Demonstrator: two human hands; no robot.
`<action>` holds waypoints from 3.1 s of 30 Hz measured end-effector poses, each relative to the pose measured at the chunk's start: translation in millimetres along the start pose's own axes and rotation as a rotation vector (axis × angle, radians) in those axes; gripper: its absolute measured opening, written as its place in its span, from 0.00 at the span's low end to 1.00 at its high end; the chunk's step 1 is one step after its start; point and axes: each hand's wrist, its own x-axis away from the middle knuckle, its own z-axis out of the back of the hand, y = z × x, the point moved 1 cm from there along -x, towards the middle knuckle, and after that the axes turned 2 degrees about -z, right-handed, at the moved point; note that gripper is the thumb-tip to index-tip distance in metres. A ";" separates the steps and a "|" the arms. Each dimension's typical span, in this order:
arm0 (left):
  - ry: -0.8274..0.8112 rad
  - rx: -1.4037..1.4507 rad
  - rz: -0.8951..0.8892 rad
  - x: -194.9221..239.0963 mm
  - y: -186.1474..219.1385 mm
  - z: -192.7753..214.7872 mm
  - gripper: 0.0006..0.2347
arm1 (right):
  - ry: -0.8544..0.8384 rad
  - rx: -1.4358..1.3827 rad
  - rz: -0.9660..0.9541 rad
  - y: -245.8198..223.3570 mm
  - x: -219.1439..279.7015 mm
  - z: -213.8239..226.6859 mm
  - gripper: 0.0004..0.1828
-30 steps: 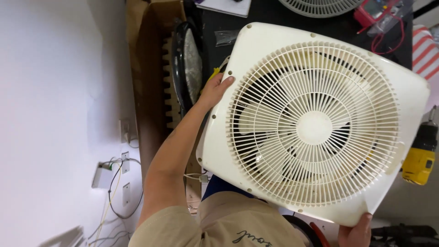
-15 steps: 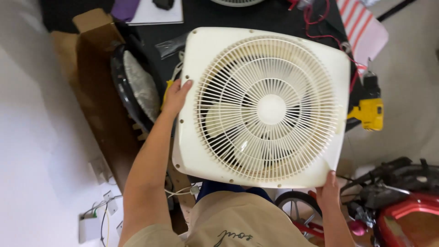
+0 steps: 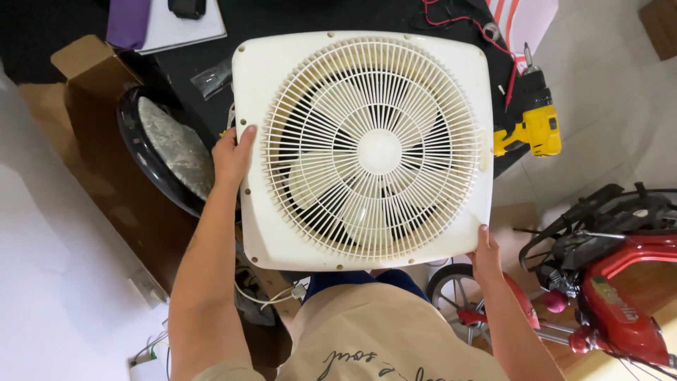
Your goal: Assembling an electric fan by attaching the blades to the motor shaft and securing the front protective grill.
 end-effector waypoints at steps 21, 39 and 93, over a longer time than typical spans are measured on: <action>0.036 -0.088 0.077 8.5 8.4 3.5 0.27 | -0.035 0.219 -0.282 -14.5 -11.8 -3.4 0.32; 0.255 -0.011 0.482 177.6 -9.2 14.6 0.16 | -0.265 0.275 -0.200 5.7 -64.6 31.6 0.24; 0.327 0.207 -0.063 79.8 -76.6 -46.2 0.09 | -1.521 1.652 1.767 -209.9 142.1 -561.0 0.42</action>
